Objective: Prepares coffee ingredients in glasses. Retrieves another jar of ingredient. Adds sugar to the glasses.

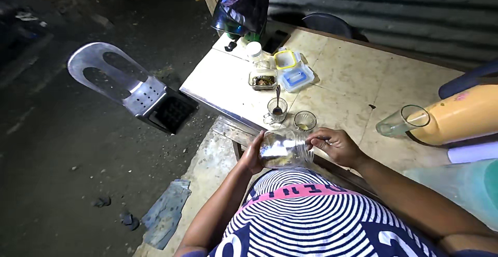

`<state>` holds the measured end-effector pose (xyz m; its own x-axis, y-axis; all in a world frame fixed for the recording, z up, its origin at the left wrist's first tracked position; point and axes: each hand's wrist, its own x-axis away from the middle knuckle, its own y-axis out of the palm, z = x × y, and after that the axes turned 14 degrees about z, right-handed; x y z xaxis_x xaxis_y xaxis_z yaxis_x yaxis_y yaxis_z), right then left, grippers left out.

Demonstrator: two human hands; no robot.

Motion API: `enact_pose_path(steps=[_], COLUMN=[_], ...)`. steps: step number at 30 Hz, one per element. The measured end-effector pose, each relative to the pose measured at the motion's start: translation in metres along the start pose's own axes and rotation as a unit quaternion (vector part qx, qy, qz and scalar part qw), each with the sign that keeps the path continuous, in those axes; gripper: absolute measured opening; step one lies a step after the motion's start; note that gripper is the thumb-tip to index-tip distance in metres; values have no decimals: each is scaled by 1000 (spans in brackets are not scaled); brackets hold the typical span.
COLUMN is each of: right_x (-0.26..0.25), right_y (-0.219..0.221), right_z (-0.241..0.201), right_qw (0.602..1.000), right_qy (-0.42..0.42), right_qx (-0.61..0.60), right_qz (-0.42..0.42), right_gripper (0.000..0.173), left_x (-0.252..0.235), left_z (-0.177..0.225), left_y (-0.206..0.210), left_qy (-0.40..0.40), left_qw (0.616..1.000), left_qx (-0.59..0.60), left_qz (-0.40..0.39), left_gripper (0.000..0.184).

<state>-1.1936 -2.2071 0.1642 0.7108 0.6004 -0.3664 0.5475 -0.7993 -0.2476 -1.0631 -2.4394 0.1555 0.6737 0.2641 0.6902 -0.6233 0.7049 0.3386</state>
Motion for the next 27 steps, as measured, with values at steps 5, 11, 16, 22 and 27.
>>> enact_pose_path(steps=[5,11,16,22,27], right_x=[-1,-9,-17,-22,-10], right_y=[10,-1,-26,-47,-37], right_z=[-8,-3,1,11,46], right_qw=[959,925,917,919,944], right_qy=[251,307,293,229,-107], right_qx=[-96,-141,-135,-59,289], right_qz=[94,175,235,315,116], right_gripper=[21,25,24,17,25], left_x=[-1,-4,-9,-11,-12], left_z=[-3,-3,-4,-3,-25], left_y=[-4,-14,-23,-38,-88], left_qy=[-19,-21,-24,-13,148], left_qw=[999,999,998,993,965], left_qx=[5,-8,5,48,211], left_qz=[30,35,58,108,-48], left_gripper=[61,66,67,68,52])
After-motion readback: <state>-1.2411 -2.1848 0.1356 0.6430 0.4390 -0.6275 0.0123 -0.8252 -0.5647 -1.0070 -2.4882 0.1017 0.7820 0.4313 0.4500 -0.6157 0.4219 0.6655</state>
